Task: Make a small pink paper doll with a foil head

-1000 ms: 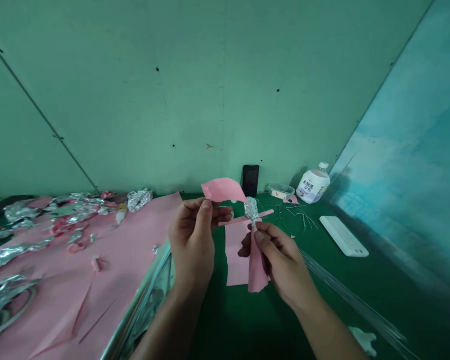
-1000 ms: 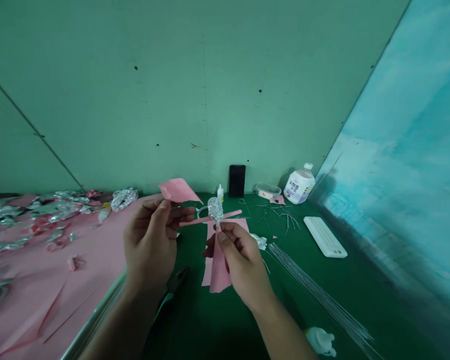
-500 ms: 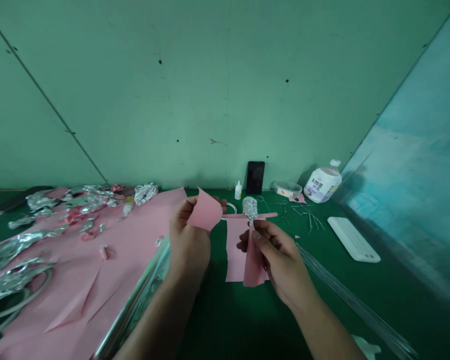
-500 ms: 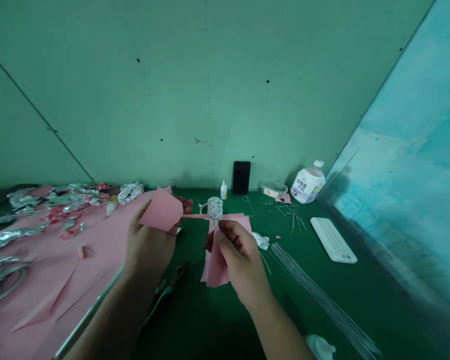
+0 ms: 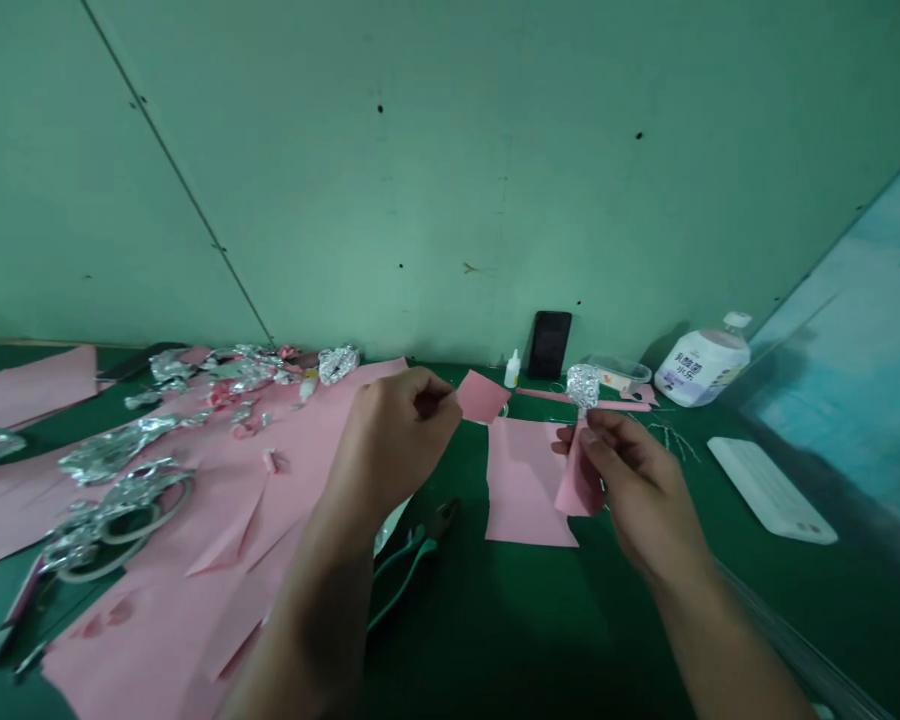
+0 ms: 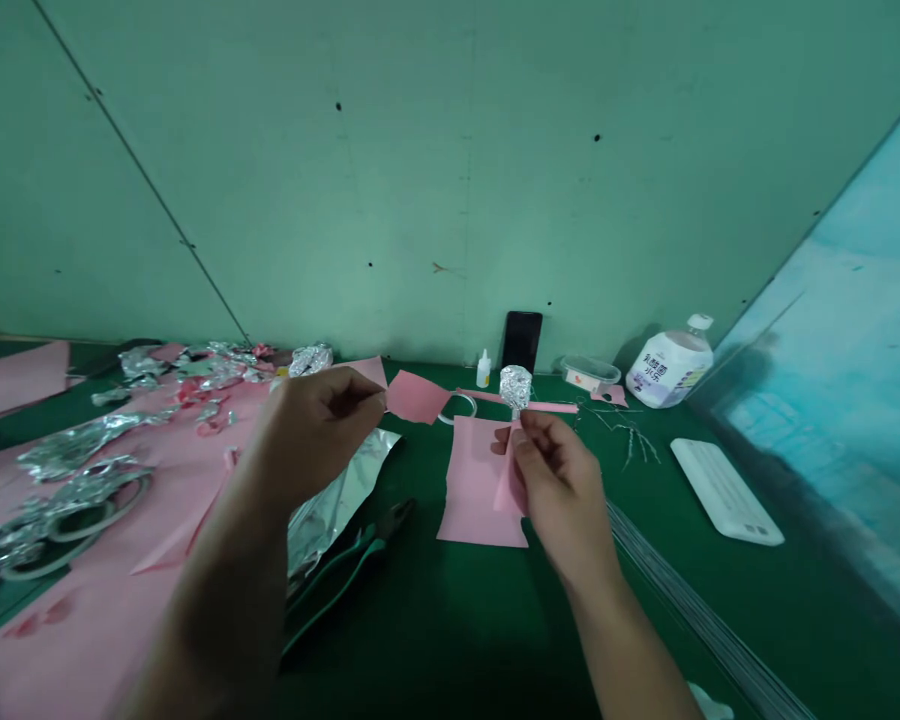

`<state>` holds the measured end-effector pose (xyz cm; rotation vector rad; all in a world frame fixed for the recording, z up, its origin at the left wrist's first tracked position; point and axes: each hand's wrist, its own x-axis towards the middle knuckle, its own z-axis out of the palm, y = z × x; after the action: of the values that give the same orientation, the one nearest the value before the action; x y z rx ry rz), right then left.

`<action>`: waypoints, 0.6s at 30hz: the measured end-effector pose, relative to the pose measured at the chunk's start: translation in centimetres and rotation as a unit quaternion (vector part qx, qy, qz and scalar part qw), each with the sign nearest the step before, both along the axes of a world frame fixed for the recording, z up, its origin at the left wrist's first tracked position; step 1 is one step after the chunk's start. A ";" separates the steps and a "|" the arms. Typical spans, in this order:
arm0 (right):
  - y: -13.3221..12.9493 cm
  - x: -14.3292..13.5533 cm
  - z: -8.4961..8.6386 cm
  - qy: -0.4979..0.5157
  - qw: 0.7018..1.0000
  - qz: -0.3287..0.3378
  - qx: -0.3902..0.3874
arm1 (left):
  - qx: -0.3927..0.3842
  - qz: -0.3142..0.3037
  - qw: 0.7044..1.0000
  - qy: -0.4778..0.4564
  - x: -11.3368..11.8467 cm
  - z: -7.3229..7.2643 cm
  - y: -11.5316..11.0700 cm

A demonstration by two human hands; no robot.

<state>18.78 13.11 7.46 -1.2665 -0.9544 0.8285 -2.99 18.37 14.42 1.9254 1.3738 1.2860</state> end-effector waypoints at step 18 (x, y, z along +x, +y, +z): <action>-0.7 -1.2 1.1 0.238 0.967 0.096 -0.007 | -0.041 0.007 0.970 -0.238 2.5 -1.4 0.5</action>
<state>17.57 12.37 8.53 -0.9304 -0.6863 1.2265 -0.53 18.90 13.02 1.4254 1.1698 1.5445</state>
